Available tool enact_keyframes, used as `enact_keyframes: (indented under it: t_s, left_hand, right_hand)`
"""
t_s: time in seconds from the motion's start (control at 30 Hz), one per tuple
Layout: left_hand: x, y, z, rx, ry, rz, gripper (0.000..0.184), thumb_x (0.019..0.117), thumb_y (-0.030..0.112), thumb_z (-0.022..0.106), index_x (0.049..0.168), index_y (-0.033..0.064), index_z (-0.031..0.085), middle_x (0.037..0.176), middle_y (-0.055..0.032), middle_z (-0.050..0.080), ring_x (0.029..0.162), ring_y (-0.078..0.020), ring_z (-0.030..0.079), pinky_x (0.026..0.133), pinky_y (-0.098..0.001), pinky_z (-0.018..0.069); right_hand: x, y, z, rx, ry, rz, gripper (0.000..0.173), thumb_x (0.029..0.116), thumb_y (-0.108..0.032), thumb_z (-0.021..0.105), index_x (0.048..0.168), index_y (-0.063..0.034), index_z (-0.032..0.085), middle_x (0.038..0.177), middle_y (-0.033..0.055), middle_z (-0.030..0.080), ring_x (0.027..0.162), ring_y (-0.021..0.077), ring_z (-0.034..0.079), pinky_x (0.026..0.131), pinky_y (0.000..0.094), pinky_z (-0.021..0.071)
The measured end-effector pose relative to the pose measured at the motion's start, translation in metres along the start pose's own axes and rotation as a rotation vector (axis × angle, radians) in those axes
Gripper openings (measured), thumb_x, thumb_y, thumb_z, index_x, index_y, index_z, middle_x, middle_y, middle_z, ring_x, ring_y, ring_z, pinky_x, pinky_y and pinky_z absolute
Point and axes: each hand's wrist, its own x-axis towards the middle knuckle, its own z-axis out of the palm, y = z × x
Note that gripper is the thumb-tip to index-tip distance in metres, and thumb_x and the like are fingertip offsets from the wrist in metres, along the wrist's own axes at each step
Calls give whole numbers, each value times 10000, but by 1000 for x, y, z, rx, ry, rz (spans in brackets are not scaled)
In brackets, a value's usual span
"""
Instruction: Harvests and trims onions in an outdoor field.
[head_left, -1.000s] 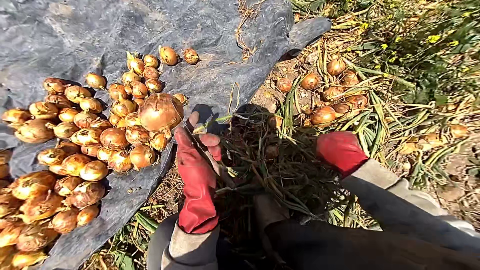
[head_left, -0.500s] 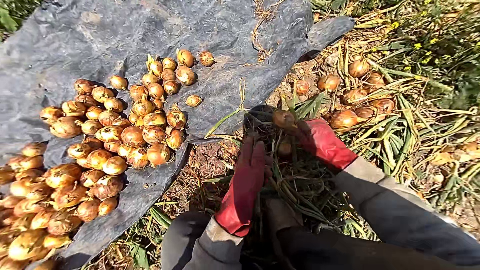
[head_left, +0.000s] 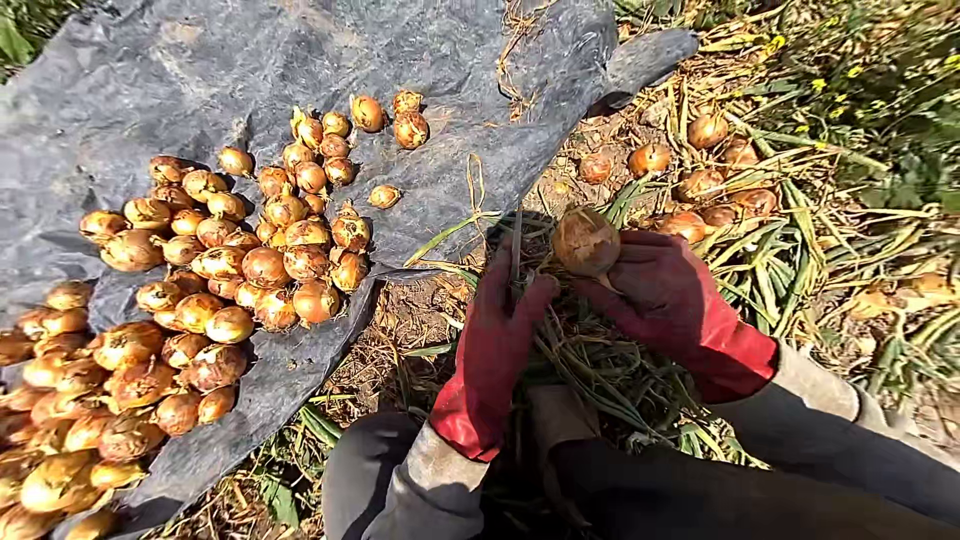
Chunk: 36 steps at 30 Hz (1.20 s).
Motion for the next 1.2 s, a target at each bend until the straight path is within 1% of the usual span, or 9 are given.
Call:
enact_keyframes:
  t_s: [0.07, 0.17, 0.43, 0.6, 0.73, 0.83, 0.93, 1.07, 1.2]
  left_hand:
    - [7, -2, 6, 177, -9, 71, 870, 879, 609, 701, 1602, 395, 266, 1382, 6, 604, 1071, -164, 657, 829, -476, 582]
    - [13, -13, 12, 267, 34, 133, 505, 896, 559, 719, 1253, 211, 640, 1034, 8, 721, 912, -104, 707, 764, -404, 622]
    - [11, -14, -16, 343, -49, 93, 283, 932, 455, 723, 1045, 196, 722, 823, -21, 706, 662, -156, 669, 555, -404, 569]
    - [3, 3, -57, -114, 223, 111, 411, 1068, 504, 436, 1175, 187, 675, 639, -40, 600, 463, -130, 522, 416, -260, 446]
    - [16, 5, -78, -634, 424, 134, 526, 1061, 627, 258, 1275, 273, 583, 1012, 28, 711, 664, -65, 626, 562, -191, 505]
    - [13, 6, -62, -741, 403, -15, 445, 1064, 580, 355, 1333, 312, 587, 1093, 49, 695, 648, -29, 613, 532, -151, 487]
    - [2, 1, -43, -624, 275, -179, 475, 1041, 625, 374, 1350, 332, 585, 1123, 28, 712, 655, -68, 627, 532, -192, 492]
    - [-7, -1, -33, -258, 213, -277, 491, 1046, 628, 344, 1474, 424, 469, 1186, 20, 712, 788, -156, 673, 625, -334, 542]
    - [-6, 2, -27, -228, 36, -238, 483, 1067, 583, 339, 1492, 382, 452, 1103, -31, 729, 734, -160, 688, 596, -303, 561]
  right_hand:
    - [1, -8, 7, -21, -153, -51, 260, 959, -297, 602, 775, -133, 687, 902, 31, 748, 1072, 251, 702, 1010, 556, 520]
    - [-10, -7, 24, 10, -424, 70, 192, 930, -284, 601, 795, -204, 712, 746, -49, 673, 785, 143, 689, 727, 441, 578]
    - [24, -1, 11, -293, -594, 602, 180, 1001, -196, 624, 884, -89, 710, 793, 144, 693, 773, 379, 696, 649, 609, 512]
    - [25, 80, -26, -489, -720, 986, 429, 1062, -445, 486, 969, -79, 691, 955, 244, 697, 952, 484, 679, 729, 722, 503]
    - [-4, 87, 10, -280, -736, 351, 141, 984, -213, 640, 1049, -187, 762, 934, 86, 745, 949, 325, 717, 850, 613, 557]
    - [-25, 97, 86, -167, -925, 110, 384, 800, -14, 762, 1148, -176, 747, 1223, 51, 717, 1184, 341, 640, 1014, 620, 497]
    - [-38, 109, 117, -150, -889, 258, 472, 790, 28, 772, 1232, -121, 703, 1396, 133, 629, 1228, 406, 618, 1000, 649, 503]
    - [-44, 98, 116, -275, -806, 688, 432, 884, -111, 760, 1296, -62, 639, 1275, 237, 635, 1143, 460, 639, 878, 668, 552]
    - [-55, 97, 77, -267, -775, 1103, 370, 928, -315, 689, 1207, -74, 664, 1101, 247, 700, 1038, 465, 679, 819, 720, 520]
